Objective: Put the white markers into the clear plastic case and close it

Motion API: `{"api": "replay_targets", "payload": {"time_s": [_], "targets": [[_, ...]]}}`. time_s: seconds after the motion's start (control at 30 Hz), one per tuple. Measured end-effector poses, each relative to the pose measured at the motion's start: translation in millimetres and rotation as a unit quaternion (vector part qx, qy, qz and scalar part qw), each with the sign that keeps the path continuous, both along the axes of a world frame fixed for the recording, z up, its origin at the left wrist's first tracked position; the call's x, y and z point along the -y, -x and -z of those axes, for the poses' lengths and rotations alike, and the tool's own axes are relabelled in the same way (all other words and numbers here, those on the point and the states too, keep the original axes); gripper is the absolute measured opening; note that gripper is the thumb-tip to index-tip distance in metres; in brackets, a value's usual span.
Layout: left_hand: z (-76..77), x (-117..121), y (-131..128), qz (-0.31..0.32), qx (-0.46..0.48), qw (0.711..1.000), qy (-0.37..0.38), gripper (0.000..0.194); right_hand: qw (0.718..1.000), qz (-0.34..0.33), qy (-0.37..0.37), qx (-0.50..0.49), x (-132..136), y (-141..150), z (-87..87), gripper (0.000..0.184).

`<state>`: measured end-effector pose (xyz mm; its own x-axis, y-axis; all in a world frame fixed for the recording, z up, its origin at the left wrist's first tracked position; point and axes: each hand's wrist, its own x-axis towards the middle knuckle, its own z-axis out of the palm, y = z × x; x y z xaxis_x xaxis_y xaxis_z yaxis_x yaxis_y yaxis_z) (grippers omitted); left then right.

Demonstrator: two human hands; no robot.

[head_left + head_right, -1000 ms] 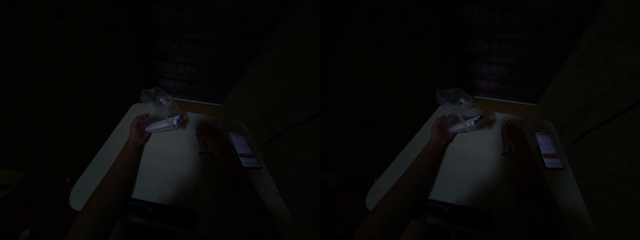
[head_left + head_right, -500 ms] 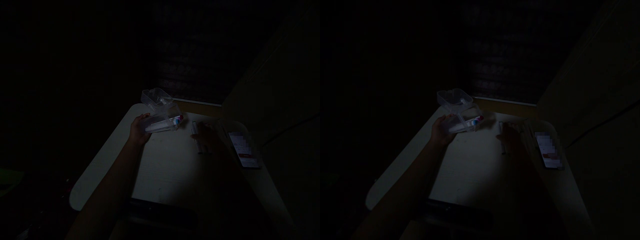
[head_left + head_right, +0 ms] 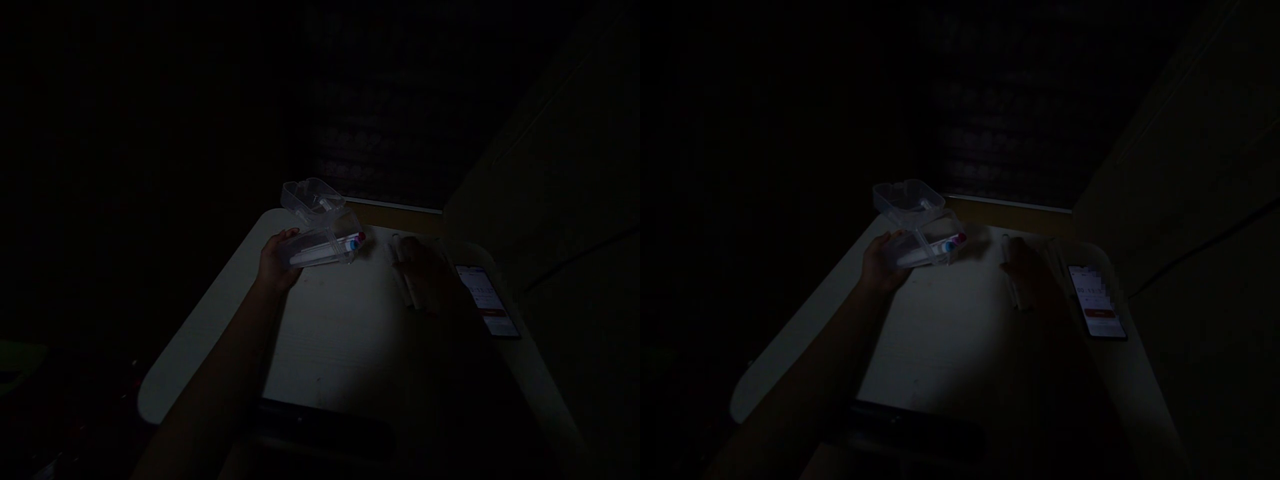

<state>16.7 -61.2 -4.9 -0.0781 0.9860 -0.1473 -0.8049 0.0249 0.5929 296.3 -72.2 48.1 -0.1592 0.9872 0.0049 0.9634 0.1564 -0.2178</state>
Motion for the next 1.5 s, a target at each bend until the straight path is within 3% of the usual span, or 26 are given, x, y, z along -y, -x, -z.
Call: {"api": "replay_targets", "payload": {"time_s": [0.13,0.27,0.33,0.5,0.63,0.77,0.83,1.0,1.23,1.5], "targets": [[1.0,-0.5,0.4,-0.004,0.001,1.000,-0.002,0.018,0.989,0.058,-0.062,-0.121,3.1,-10.3,-23.0,0.081],[1.0,-0.3,-0.1,-0.015,0.004,1.000,-0.009,0.016,0.939,0.038,-0.159,-0.303,20.6,-7.7,-44.5,0.093],[0.5,0.2,-0.4,-0.012,-0.001,1.000,-0.004,0.016,0.907,0.040,-0.201,-0.369,36.8,0.9,-56.6,0.086],[-0.8,1.2,-0.9,-0.011,-0.011,1.000,0.002,0.018,0.862,0.014,-0.213,-0.460,71.7,22.6,-79.5,0.051],[-0.6,1.2,-0.7,-0.006,-0.007,1.000,0.001,0.019,0.829,-0.046,-0.230,-0.507,81.7,33.1,-82.6,0.036],[-1.0,1.0,-0.7,-0.010,-0.001,1.000,0.002,0.017,0.794,-0.050,-0.248,-0.552,84.1,42.9,-78.9,0.026],[-1.8,1.2,-1.1,-0.013,0.000,1.000,0.004,0.017,0.794,-0.044,-0.258,-0.548,84.0,46.1,-76.7,0.022],[-2.9,1.6,-1.4,-0.013,-0.005,1.000,0.017,0.019,0.829,-0.040,-0.238,-0.505,79.5,47.8,-70.8,0.019],[-3.8,1.7,-1.2,-0.018,-0.013,1.000,0.014,0.015,0.848,-0.067,-0.175,-0.496,69.3,46.5,-64.5,0.036],[-2.8,1.9,-3.0,-0.026,-0.017,0.999,0.010,0.015,0.862,-0.069,-0.147,-0.481,68.3,46.0,-64.0,0.026]]}}
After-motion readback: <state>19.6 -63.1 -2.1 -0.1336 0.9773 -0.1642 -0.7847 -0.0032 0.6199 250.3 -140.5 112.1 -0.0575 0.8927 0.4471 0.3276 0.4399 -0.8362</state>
